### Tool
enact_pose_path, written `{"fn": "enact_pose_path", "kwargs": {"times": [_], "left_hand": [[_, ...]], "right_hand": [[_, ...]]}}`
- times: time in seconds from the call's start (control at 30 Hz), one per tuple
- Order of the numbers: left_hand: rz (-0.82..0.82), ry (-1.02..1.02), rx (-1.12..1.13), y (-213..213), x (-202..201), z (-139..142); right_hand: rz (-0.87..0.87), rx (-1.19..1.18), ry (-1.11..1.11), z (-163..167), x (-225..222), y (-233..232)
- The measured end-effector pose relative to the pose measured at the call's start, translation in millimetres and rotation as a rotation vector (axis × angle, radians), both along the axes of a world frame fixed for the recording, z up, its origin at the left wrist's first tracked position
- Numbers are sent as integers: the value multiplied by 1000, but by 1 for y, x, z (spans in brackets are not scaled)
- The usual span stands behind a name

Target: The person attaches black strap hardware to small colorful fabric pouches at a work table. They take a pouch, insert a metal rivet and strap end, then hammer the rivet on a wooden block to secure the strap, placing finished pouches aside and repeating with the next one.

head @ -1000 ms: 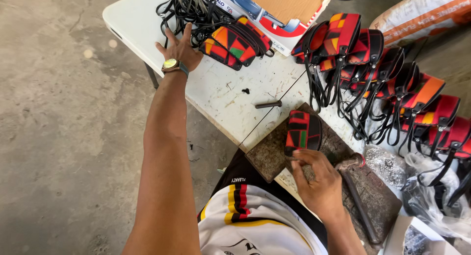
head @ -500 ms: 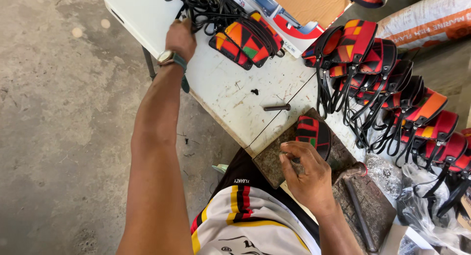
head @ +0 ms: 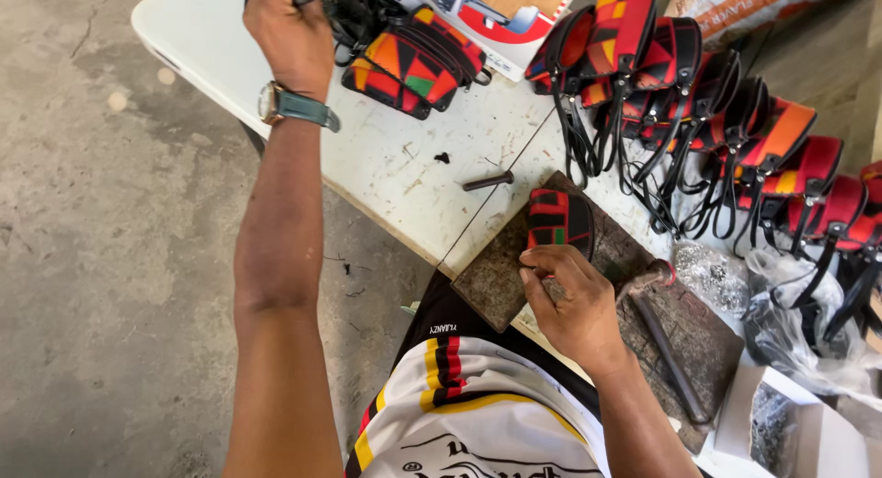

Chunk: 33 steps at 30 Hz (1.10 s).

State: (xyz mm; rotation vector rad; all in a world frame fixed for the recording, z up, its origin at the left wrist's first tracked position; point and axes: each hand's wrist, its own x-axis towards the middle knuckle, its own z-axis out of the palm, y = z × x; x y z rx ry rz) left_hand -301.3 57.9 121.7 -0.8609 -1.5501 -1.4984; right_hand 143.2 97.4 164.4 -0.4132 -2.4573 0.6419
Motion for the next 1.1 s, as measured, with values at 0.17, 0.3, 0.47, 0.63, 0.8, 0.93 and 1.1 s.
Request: {"fn": "enact_pose_path", "kwargs": {"times": [0.17, 0.3, 0.47, 0.63, 0.8, 0.93, 1.1], "left_hand": [[-253, -33, -12, 61, 87, 1], [-549, -214, -224, 125, 183, -22], [-850, -212, -965, 162, 215, -69], [-712, -186, -779, 186, 143, -81], [-359, -268, -1086, 186, 106, -75], [-179, -53, -1278, 189, 115, -84], [-221, 83, -1352, 176, 121, -87]], "right_hand": [[-22, -4, 3, 1, 8, 5], [-40, -13, 15, -2, 14, 11], [-61, -3, -4, -6, 28, 20], [-138, -99, -37, -8, 54, 27], [-167, -53, 7, -13, 67, 31], [-194, -73, 27, -14, 79, 33], [-247, -79, 48, -14, 97, 34]]}}
